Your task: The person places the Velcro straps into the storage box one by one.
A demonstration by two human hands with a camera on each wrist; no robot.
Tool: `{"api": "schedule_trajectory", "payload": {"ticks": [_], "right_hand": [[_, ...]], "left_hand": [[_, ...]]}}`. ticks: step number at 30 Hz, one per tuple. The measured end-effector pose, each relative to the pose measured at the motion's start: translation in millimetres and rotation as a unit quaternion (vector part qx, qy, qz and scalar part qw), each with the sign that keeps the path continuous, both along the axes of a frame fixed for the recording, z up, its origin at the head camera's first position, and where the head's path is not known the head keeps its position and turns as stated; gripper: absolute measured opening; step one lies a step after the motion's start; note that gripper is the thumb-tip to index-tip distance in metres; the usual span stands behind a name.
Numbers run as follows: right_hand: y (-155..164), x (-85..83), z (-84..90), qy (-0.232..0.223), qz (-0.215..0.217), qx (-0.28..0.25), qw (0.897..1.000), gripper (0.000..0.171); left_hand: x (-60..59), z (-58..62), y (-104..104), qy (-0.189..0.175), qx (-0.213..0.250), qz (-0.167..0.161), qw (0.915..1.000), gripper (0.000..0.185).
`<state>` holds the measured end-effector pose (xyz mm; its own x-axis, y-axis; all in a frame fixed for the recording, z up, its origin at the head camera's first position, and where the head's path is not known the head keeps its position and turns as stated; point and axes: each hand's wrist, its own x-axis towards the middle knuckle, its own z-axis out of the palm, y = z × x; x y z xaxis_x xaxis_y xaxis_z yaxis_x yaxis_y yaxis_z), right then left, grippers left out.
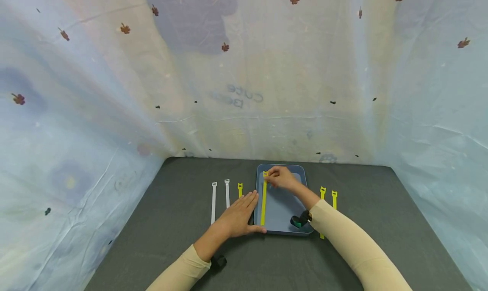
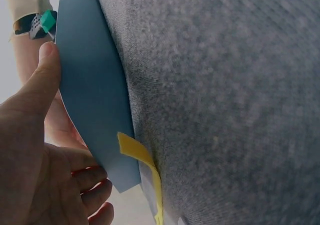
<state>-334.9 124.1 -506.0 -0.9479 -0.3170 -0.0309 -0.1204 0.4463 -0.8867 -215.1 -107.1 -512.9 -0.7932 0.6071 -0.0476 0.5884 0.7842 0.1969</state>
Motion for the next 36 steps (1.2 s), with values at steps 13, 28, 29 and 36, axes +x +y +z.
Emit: {"api": "schedule_trajectory", "payload": {"ticks": [13,28,29,36], "right_hand": [[-7.4,-11.6,-14.5,-0.005,0.006,0.028,1.000,0.014],[-12.3,-19.3,-22.9,-0.002,0.015,0.047,0.999,0.012],[-12.7,-20.1,-23.6,-0.001,0.017,0.052,0.999,0.012],[-14.4,-20.7,-25.0,0.010,0.018,0.072,0.997,0.012]], "left_hand": [[-0.6,-2.4,1.0,-0.004,-0.009,0.003,1.0000,0.117],[-0.7,-2.9,0.6,0.003,-0.009,0.003,1.0000,0.116],[-0.6,-2.6,0.5,0.003,-0.009,0.003,1.0000,0.116],[-1.4,-3.4,-0.1,0.008,-0.010,0.001,0.9999,0.117]]}}
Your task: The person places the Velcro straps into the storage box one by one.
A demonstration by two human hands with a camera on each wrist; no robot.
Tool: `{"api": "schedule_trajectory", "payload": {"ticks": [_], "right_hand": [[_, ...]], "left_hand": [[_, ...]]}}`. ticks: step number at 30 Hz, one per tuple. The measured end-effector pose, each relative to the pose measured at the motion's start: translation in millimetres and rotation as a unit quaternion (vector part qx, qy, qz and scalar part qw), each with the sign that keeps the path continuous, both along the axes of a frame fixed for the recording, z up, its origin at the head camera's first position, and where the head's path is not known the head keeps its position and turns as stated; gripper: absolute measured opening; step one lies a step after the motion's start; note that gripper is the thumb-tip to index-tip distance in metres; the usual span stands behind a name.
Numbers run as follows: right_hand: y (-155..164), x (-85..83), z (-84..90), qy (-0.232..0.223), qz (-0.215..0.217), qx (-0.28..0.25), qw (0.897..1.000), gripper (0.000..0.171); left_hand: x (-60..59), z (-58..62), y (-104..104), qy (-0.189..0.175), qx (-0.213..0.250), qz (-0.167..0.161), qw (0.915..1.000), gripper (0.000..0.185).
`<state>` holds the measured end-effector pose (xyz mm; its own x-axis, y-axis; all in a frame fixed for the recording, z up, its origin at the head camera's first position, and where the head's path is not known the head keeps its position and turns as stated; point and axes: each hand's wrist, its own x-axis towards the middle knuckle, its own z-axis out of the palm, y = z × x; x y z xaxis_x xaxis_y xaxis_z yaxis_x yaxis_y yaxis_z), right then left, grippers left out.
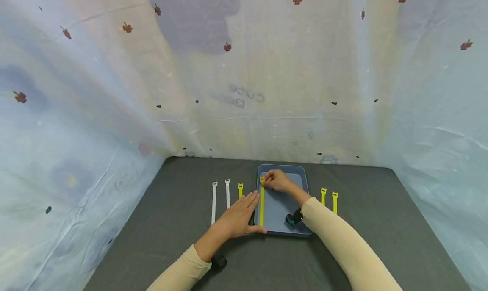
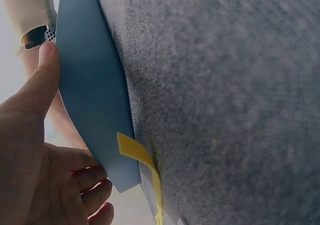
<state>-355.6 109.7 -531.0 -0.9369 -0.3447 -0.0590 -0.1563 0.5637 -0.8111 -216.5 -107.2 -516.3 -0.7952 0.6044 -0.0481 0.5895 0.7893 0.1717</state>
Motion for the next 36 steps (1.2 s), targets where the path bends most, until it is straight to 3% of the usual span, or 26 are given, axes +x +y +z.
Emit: {"api": "schedule_trajectory", "payload": {"ticks": [11,25,36], "right_hand": [[-0.6,4.2,0.6,0.026,0.001,0.001,1.000,0.020],[1.4,6.2,5.2,0.011,0.000,0.013,1.000,0.034],[9.2,15.5,21.5,0.012,0.025,0.007,1.000,0.030]], "left_hand": [[-0.6,-0.1,-0.5,0.009,0.000,-0.006,0.9999,0.116],[-0.7,0.8,-1.0,0.001,0.002,-0.004,1.0000,0.115],[-1.3,-1.2,-0.2,-0.002,-0.006,0.000,1.0000,0.116]]}}
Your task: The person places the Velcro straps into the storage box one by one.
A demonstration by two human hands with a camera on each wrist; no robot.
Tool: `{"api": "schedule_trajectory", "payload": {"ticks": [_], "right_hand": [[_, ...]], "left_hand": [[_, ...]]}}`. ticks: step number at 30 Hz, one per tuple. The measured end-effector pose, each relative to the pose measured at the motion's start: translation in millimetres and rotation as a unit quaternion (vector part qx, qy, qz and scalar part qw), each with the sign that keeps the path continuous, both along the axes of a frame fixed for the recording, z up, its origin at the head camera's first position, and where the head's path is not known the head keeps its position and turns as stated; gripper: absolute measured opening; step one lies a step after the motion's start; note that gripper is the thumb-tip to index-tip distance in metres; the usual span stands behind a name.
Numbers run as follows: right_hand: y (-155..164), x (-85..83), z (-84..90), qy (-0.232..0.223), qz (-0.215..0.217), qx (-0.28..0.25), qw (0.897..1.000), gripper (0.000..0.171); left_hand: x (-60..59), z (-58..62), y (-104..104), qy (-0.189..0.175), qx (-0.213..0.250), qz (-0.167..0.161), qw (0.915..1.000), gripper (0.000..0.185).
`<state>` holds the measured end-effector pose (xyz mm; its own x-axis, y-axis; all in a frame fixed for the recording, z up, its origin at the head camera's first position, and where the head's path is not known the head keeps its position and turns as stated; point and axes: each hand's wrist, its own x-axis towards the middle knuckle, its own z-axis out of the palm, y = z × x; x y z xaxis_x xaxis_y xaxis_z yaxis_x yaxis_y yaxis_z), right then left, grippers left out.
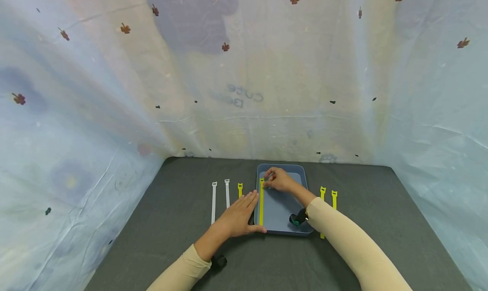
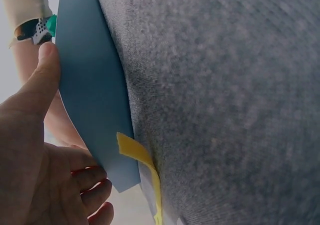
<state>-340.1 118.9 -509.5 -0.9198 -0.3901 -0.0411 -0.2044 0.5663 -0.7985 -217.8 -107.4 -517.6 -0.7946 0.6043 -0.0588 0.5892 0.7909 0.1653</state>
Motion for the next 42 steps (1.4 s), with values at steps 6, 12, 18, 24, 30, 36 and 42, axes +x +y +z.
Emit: {"api": "schedule_trajectory", "payload": {"ticks": [6,12,18,24,30,36,42], "right_hand": [[9.6,6.6,14.2,0.020,0.017,0.012,1.000,0.029],[25.4,13.3,26.9,0.031,0.022,0.003,0.999,0.030],[44.3,19.3,32.1,0.054,0.024,-0.012,0.998,0.026],[61.4,27.7,35.5,0.065,0.012,-0.006,0.998,0.028],[75.9,36.0,36.6,0.059,-0.008,0.002,0.998,0.030],[94.2,44.7,36.5,0.067,-0.015,0.004,0.998,0.031],[115.3,50.5,34.7,0.064,-0.025,0.000,0.998,0.034]], "left_hand": [[1.5,0.5,0.1,0.000,0.004,0.002,1.0000,0.116],[2.0,2.1,0.5,-0.006,0.006,0.005,1.0000,0.116],[1.3,-0.3,1.0,-0.001,0.007,0.004,1.0000,0.117],[0.7,-1.4,0.7,-0.005,0.011,0.008,0.9999,0.117],[1.2,-0.6,0.7,-0.006,0.019,0.008,0.9998,0.118],[1.6,-1.5,-0.3,-0.004,0.031,0.001,0.9995,0.117],[-1.4,-11.0,-2.3,0.008,0.039,-0.004,0.9992,0.120]]}}
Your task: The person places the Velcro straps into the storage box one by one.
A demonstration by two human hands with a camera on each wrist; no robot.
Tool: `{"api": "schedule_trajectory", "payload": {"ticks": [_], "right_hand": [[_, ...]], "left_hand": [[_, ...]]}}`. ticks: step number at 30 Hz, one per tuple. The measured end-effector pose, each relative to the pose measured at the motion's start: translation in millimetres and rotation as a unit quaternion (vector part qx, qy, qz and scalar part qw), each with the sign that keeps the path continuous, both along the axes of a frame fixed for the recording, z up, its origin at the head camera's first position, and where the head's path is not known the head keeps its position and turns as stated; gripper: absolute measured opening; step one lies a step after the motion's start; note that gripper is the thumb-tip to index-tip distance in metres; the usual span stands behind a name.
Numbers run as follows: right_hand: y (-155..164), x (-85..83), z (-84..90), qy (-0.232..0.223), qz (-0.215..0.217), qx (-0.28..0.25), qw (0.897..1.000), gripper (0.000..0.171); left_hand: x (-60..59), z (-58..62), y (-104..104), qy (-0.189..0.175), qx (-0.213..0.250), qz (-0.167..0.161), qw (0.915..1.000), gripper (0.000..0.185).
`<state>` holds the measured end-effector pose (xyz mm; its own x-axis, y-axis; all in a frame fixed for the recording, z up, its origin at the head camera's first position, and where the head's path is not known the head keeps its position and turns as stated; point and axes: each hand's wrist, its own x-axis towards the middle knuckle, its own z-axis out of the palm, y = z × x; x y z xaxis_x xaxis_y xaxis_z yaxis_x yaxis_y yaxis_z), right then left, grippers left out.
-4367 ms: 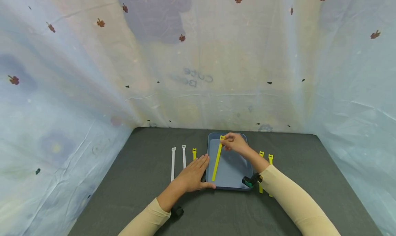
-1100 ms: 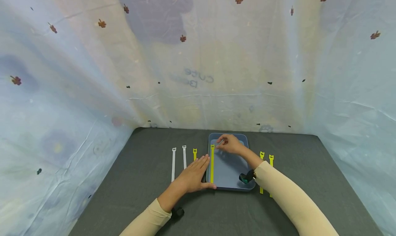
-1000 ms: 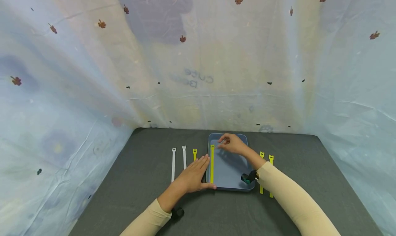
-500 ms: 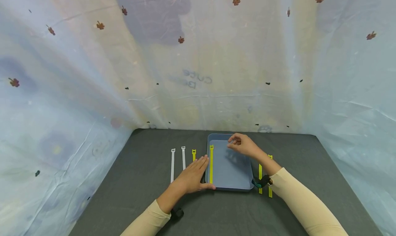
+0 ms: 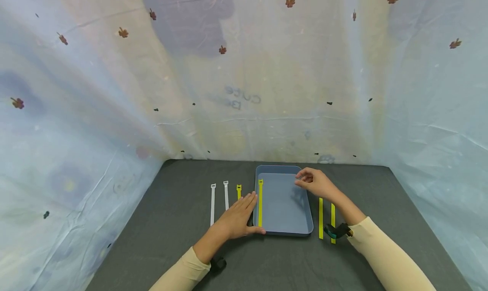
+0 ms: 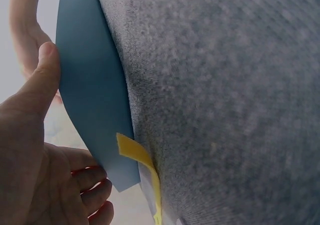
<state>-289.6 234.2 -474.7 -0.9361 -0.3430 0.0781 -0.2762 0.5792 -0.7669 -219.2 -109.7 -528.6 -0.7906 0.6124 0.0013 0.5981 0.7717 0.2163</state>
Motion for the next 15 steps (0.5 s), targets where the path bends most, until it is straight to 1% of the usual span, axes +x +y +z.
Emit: {"api": "schedule_trajectory", "payload": {"ticks": [1,3,5,8,15], "right_hand": [[3.2,1.3,0.6,0.003,0.000,0.002,1.000,0.034],[9.1,4.1,2.2,0.007,-0.004,0.003,1.000,0.033],[14.2,7.0,3.9,0.011,-0.011,0.006,1.000,0.031],[22.2,10.6,4.5,0.009,-0.020,0.010,1.000,0.030],[41.8,19.0,3.1,0.013,-0.033,0.020,0.999,0.027]], "left_hand": [[-0.3,-1.2,-0.2,0.002,0.000,-0.001,1.0000,0.120],[0.0,0.9,0.4,-0.007,-0.003,0.001,1.0000,0.120],[-0.2,0.7,0.7,-0.008,-0.002,0.000,1.0000,0.120],[1.4,5.6,1.1,-0.018,0.003,-0.001,0.9998,0.119],[2.1,5.5,0.5,-0.012,0.008,-0.006,0.9999,0.119]]}}
